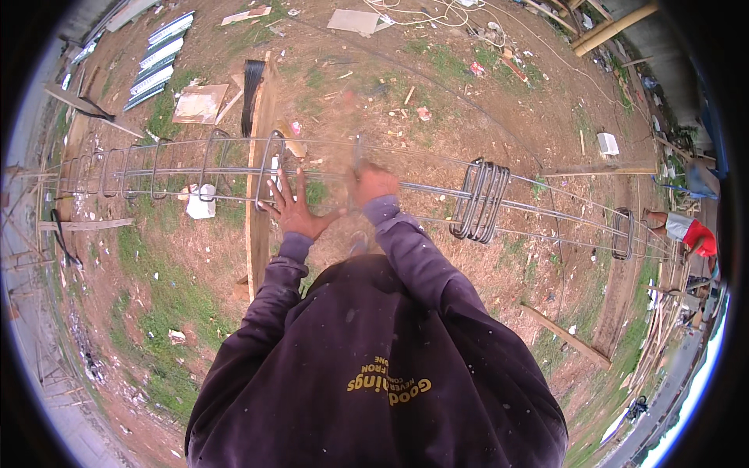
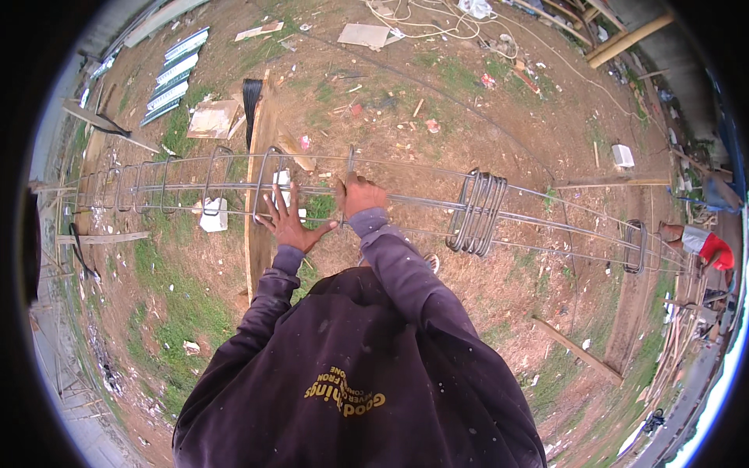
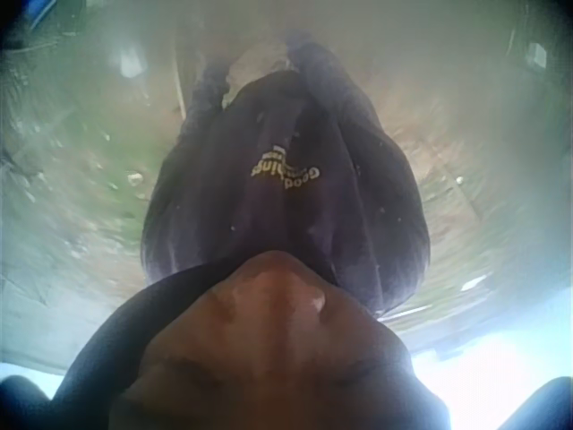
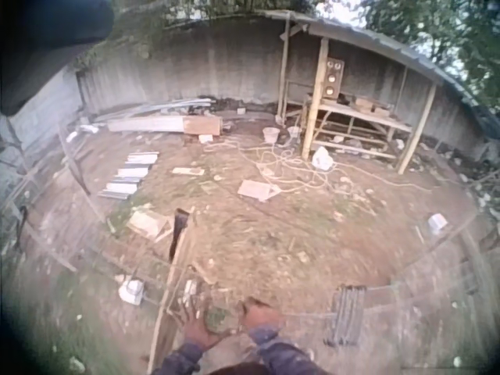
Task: The person assembles a rebar cage by positioning a metal frame on the ground, then using pliers to twist wire ties around the intersections of the bars. The person repeatedly bends, twists, and secures the wires to join the rebar segments into a single structure.
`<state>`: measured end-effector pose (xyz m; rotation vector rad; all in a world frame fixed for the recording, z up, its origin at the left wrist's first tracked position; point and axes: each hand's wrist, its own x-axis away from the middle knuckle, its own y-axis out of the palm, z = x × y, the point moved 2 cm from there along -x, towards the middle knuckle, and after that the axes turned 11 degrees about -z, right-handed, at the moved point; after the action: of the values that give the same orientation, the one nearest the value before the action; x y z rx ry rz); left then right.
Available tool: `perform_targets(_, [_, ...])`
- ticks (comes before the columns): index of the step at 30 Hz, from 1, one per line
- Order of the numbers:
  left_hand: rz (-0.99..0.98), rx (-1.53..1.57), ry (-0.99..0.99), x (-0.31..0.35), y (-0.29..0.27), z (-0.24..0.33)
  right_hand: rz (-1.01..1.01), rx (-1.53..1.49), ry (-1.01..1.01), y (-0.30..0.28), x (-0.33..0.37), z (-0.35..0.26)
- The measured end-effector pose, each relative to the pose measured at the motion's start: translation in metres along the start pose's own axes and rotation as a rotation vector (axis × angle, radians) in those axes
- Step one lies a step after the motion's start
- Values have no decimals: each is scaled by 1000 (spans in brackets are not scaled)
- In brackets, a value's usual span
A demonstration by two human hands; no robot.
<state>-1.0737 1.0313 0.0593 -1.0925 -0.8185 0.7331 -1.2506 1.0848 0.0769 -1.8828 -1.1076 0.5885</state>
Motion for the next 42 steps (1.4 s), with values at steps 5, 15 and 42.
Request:
perform_targets(5, [41, -5, 23, -3, 10, -5, 86, -166, 97, -43, 21, 28])
perform_targets(15, [65, -25, 51, -4, 18, -10, 163, 440, 365, -113, 110, 191])
perform_targets(42, [-61, 107, 185, 66, 46, 178, 47, 883, 333, -310, 153, 430])
